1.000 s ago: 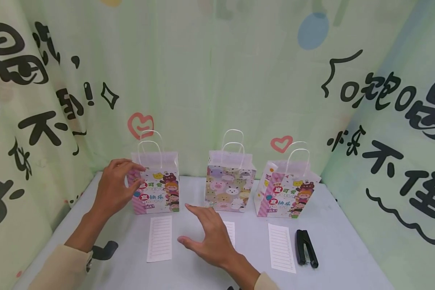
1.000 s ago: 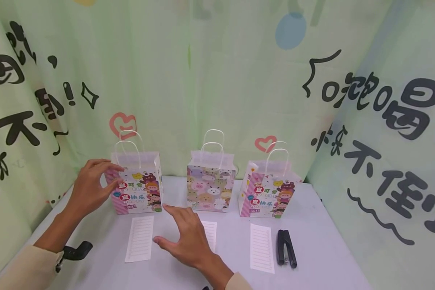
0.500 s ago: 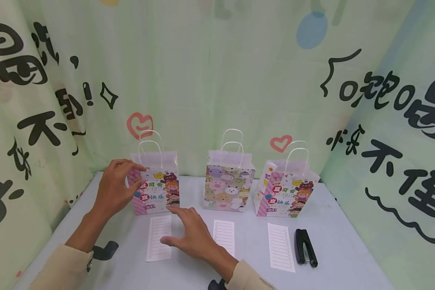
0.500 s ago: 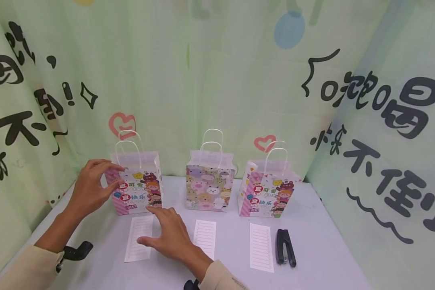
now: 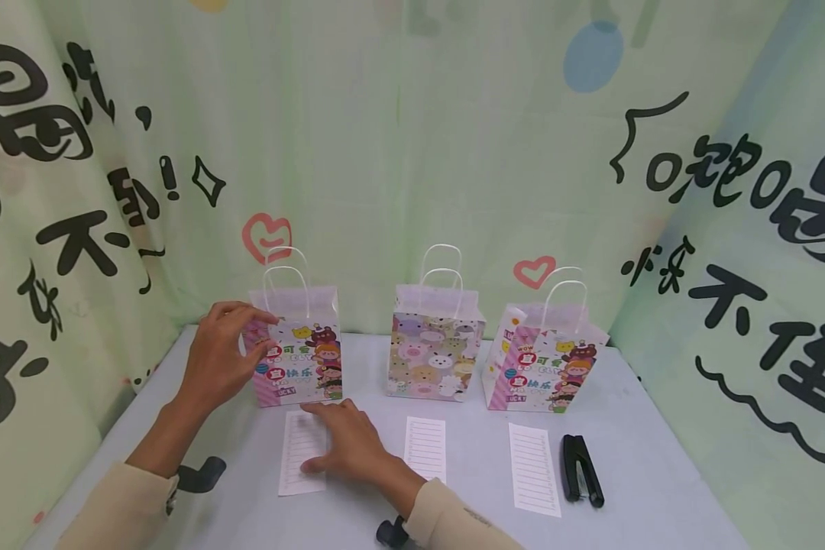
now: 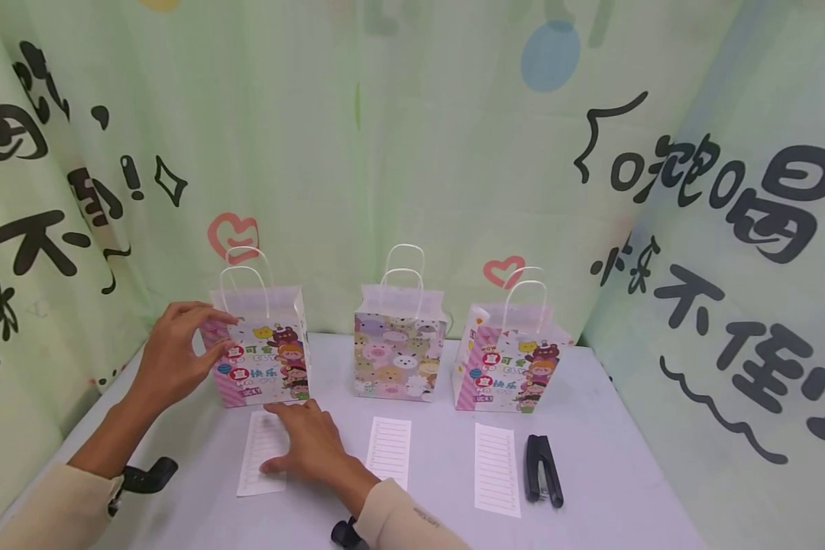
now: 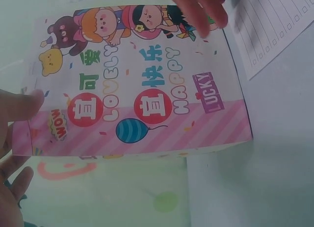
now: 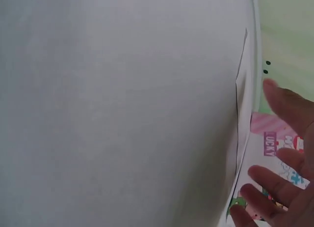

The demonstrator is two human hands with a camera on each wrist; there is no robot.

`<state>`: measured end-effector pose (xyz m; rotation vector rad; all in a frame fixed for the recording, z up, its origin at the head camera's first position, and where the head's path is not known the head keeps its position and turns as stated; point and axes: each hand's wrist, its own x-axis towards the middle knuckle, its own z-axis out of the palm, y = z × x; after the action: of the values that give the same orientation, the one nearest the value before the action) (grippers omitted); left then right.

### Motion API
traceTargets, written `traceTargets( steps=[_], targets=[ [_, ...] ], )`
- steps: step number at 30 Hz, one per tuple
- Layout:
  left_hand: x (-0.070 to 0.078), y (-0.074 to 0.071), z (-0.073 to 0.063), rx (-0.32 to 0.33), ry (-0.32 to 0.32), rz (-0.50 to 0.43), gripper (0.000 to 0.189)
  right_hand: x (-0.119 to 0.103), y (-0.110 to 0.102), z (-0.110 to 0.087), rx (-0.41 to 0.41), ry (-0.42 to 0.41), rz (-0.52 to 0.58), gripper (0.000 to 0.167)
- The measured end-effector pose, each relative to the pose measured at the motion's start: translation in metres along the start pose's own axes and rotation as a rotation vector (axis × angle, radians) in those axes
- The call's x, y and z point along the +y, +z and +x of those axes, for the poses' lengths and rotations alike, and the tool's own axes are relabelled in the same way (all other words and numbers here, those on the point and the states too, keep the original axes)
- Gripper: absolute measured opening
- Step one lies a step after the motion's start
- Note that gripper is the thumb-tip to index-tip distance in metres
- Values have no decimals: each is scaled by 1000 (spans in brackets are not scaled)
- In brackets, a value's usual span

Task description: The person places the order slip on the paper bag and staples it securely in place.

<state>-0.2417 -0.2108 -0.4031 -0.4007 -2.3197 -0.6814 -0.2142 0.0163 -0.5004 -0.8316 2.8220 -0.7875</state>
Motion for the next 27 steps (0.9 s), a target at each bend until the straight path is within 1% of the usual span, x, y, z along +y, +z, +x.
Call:
traceTargets(
  steps=[3,6,8,12,17,19,25,27],
  targets=[
    [-1,0,0,0,2,-5,41,-2,3,1,-21,-3,-91,85],
    [-1,0,-1,1,7,-7,41,-5,5,1,-29,-9,-134,85],
    [-1,-1,-1,1,10,-8,41,-6,6,1,-27,-13,-143,84],
    [-2,-1,-1,0,9,-9,42,-8,7,0,-30,-16,-107,84],
    [-2,-1,-1,0,6,-10,42,-11,7,-1,-22,5,16,83],
    [-2,-1,-2,1,7,-9,42,-12,8,-1,-9,23,93,80],
    [-1,-3,-2,11,10,-10,41,-12,7,0,57,88,355,63],
    [-1,-3,-2,11,11,-11,40,-12,6,0,71,106,406,56]
  ],
)
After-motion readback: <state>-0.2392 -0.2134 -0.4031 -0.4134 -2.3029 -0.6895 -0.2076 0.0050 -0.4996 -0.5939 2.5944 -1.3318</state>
